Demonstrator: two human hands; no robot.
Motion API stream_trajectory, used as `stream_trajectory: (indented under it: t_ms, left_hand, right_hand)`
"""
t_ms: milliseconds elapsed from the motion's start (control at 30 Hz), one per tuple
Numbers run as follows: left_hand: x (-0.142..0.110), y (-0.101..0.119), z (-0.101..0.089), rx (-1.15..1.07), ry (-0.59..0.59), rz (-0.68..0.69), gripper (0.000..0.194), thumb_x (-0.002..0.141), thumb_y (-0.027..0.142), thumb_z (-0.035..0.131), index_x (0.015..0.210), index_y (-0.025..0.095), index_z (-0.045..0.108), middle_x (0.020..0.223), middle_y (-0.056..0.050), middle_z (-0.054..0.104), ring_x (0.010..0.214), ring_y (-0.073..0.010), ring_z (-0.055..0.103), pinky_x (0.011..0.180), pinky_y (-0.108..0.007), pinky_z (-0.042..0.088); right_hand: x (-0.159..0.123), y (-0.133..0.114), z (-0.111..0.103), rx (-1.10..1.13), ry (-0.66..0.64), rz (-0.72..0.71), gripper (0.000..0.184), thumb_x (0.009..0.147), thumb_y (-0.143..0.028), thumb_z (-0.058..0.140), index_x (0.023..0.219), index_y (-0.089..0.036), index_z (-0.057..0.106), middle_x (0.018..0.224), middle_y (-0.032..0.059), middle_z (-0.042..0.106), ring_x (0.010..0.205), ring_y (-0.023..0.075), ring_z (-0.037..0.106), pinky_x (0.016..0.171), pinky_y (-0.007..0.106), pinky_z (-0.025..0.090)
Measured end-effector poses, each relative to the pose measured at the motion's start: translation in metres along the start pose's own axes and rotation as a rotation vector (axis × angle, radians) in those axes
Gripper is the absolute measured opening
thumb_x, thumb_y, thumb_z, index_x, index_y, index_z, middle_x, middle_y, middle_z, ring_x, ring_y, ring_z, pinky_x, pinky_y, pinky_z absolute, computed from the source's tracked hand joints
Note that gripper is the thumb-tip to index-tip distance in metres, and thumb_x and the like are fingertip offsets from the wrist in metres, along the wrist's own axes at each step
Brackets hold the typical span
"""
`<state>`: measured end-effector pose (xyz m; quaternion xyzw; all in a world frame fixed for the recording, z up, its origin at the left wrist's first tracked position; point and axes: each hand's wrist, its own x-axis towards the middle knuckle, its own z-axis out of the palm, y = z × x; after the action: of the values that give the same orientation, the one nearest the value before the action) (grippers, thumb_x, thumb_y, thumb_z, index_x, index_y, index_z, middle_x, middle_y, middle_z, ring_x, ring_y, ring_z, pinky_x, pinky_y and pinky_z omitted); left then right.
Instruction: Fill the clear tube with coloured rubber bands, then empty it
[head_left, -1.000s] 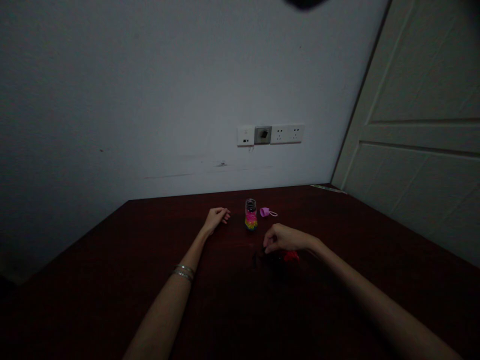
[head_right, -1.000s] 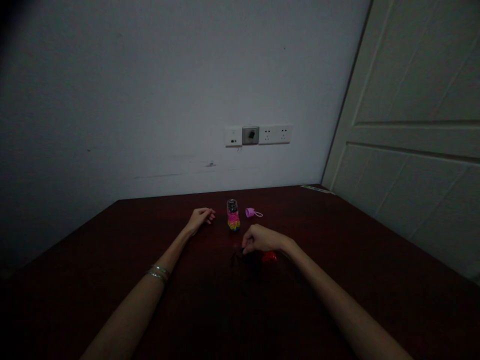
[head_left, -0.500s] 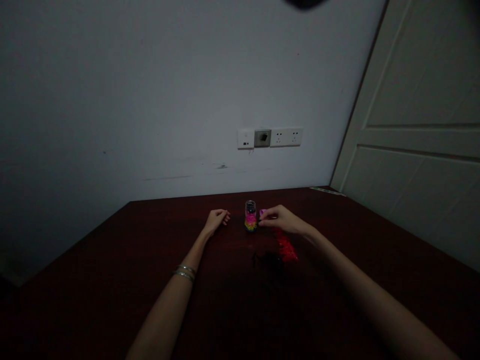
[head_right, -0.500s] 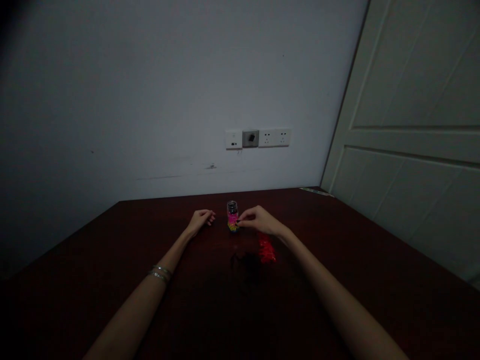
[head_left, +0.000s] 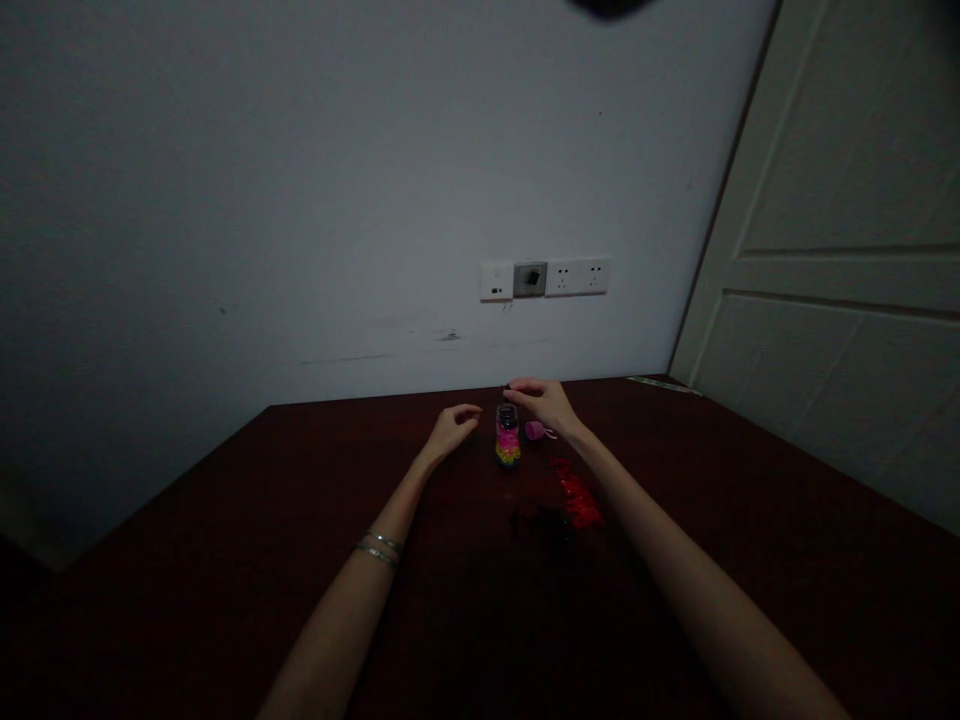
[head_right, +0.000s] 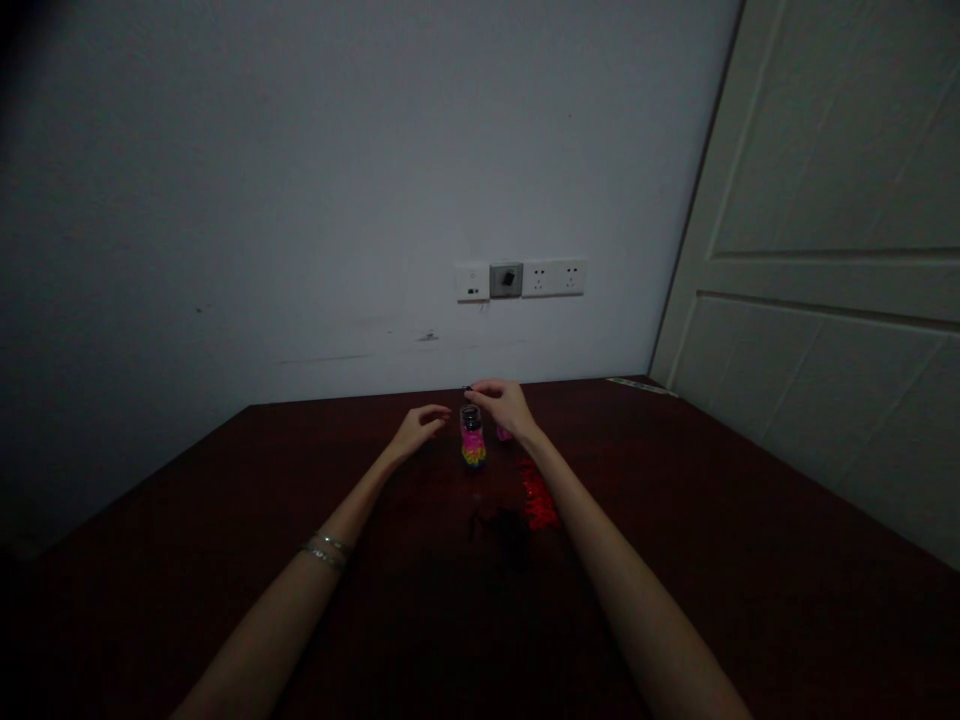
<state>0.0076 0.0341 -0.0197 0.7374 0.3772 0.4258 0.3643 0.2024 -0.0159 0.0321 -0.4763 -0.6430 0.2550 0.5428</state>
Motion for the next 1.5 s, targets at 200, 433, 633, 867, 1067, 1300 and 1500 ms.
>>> stream_trajectory:
  t_ms: [200,433,633,867,1067,1300,1500]
  left_hand:
    - [0.005,0.039,0.004,-0.224,-0.361,0.096,0.065,0.06,0.01,0.06,0.123,0.016,0.046,0.117,-0.011,0.055,0.101,-0.0207,0.054,0.085,-0.032,0.043]
    - [-0.003,0.039,0.024,-0.187,-0.385,0.131,0.081,0.06,0.018,0.072,0.131,0.014,0.035,0.137,-0.017,0.035,0.122,-0.0271,0.039,0.1,-0.04,0.034]
    - [-0.002,0.034,0.028,-0.21,-0.369,0.103,0.073,0.063,0.016,0.069,0.129,0.013,0.036,0.132,-0.017,0.041,0.118,-0.0259,0.044,0.098,-0.043,0.035]
    - [-0.001,0.032,0.027,-0.292,-0.412,0.118,0.053,0.068,0.013,0.065,0.118,0.012,0.047,0.12,-0.015,0.053,0.108,-0.0223,0.053,0.096,-0.041,0.038]
    - [0.001,0.03,0.026,-0.321,-0.413,0.088,0.053,0.066,0.012,0.067,0.115,0.012,0.049,0.118,-0.013,0.055,0.107,-0.0201,0.053,0.097,-0.039,0.037]
    - [-0.001,0.034,0.024,-0.292,-0.406,0.05,0.051,0.063,0.012,0.068,0.111,0.011,0.049,0.111,-0.012,0.056,0.102,-0.0191,0.054,0.095,-0.039,0.037]
    - [-0.002,0.033,0.022,-0.273,-0.481,0.049,0.059,0.059,0.011,0.069,0.113,0.011,0.047,0.117,-0.014,0.053,0.106,-0.0206,0.051,0.094,-0.036,0.037]
  right_hand:
    - [0.0,0.013,0.002,-0.011,-0.074,-0.041,0.023,0.063,-0.036,0.066,0.071,-0.015,0.067,0.091,0.0081,0.066,0.09,0.0189,0.059,0.082,0.031,0.045]
    - [0.0,0.012,-0.002,-0.07,-0.161,-0.04,0.02,0.064,-0.031,0.066,0.074,-0.014,0.069,0.096,0.009,0.064,0.09,0.0186,0.059,0.082,0.03,0.045]
    - [0.002,0.011,-0.006,-0.208,-0.174,-0.098,0.017,0.067,-0.029,0.065,0.073,-0.015,0.072,0.101,0.0089,0.062,0.093,0.0187,0.058,0.085,0.03,0.043]
    - [-0.001,0.003,-0.01,-0.304,-0.216,-0.138,0.027,0.074,-0.037,0.059,0.073,-0.013,0.072,0.1,0.0106,0.06,0.086,0.0172,0.058,0.077,0.028,0.045]
    - [-0.003,-0.014,-0.017,-0.371,-0.182,-0.191,0.027,0.078,-0.034,0.054,0.074,-0.012,0.07,0.095,0.0092,0.063,0.083,0.0165,0.058,0.077,0.026,0.043]
    - [0.001,0.001,-0.034,-0.561,-0.161,-0.124,0.024,0.076,-0.029,0.053,0.084,-0.013,0.069,0.083,0.0074,0.068,0.077,0.0161,0.06,0.069,0.023,0.043]
    - [-0.005,0.028,-0.025,-0.863,-0.439,0.038,0.025,0.073,-0.016,0.053,0.091,-0.016,0.069,0.09,0.0083,0.069,0.085,0.0171,0.062,0.071,0.02,0.041]
